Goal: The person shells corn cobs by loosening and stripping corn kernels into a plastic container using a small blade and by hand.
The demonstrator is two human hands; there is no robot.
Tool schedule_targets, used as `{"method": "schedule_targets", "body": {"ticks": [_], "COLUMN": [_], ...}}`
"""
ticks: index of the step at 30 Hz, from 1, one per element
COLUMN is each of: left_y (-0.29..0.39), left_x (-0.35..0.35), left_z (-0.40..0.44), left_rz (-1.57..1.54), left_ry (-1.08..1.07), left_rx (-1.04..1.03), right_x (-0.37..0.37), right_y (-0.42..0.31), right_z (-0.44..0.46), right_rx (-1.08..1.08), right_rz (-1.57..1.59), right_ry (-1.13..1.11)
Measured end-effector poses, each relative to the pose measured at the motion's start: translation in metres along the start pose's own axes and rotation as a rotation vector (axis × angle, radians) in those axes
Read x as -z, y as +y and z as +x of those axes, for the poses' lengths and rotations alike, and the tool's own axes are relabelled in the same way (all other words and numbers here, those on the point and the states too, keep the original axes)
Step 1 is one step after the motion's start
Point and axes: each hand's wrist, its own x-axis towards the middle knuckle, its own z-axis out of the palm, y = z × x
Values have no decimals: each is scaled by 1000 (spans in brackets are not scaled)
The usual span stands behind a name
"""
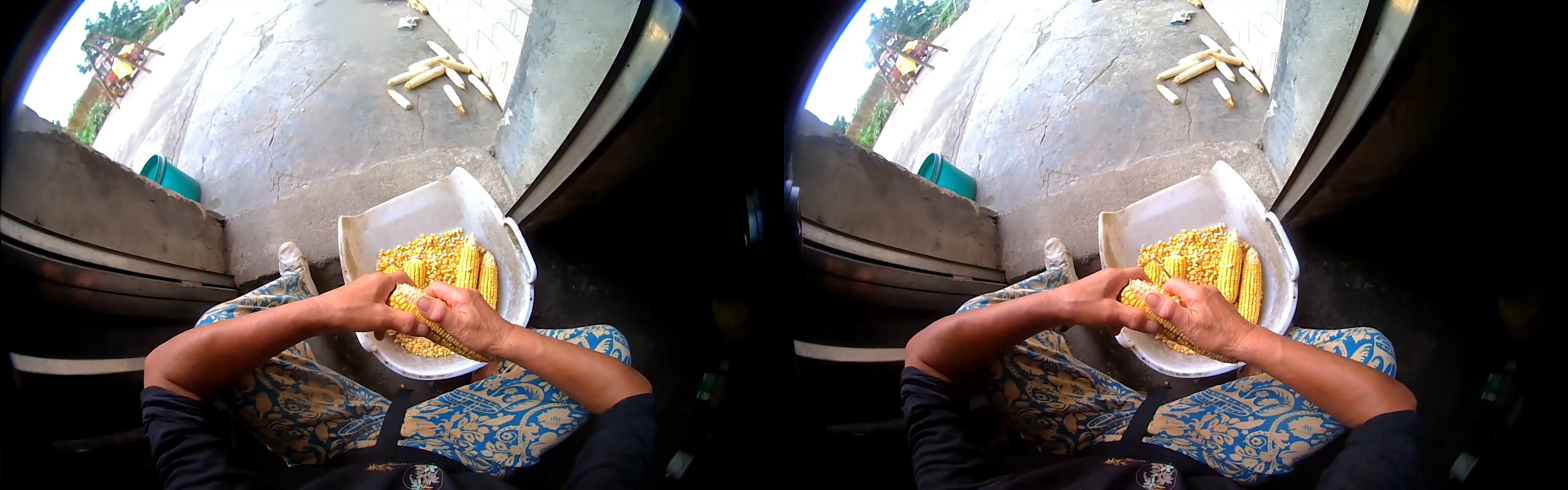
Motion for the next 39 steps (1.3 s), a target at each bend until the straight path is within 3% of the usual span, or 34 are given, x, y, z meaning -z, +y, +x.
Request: {"method": "schedule_targets", "body": {"ticks": [10, 12, 14, 18, 26, 35, 39], "left_y": [2, 2, 9, -3, 0, -10, -8], "left_x": [-2, 2, 7, 17, 24, 2, 5], "left_z": [-3, -4, -7, -2, -3, -1, -3], "left_rz": [-51, -146, -124, -153, 232, 649, 632], "left_ry": [-15, 23, 87, 4, -1, 56, 63], "left_rx": [-11, 3, 21, 33, -133, -136, -172], "right_x": [2, 13, 17, 16, 7, -1, 8], "right_y": [10, 2, 0, -6, -7, 10, 4], "right_z": [0, -3, -6, -5, -5, -1, -2], "right_rx": [94, -31, -9, -11, 119, 64, -14], "right_rz": [32, 54, -134, -145, -224, -203, -223], "right_ry": [125, -41, -27, -18, 25, -29, -151]}}
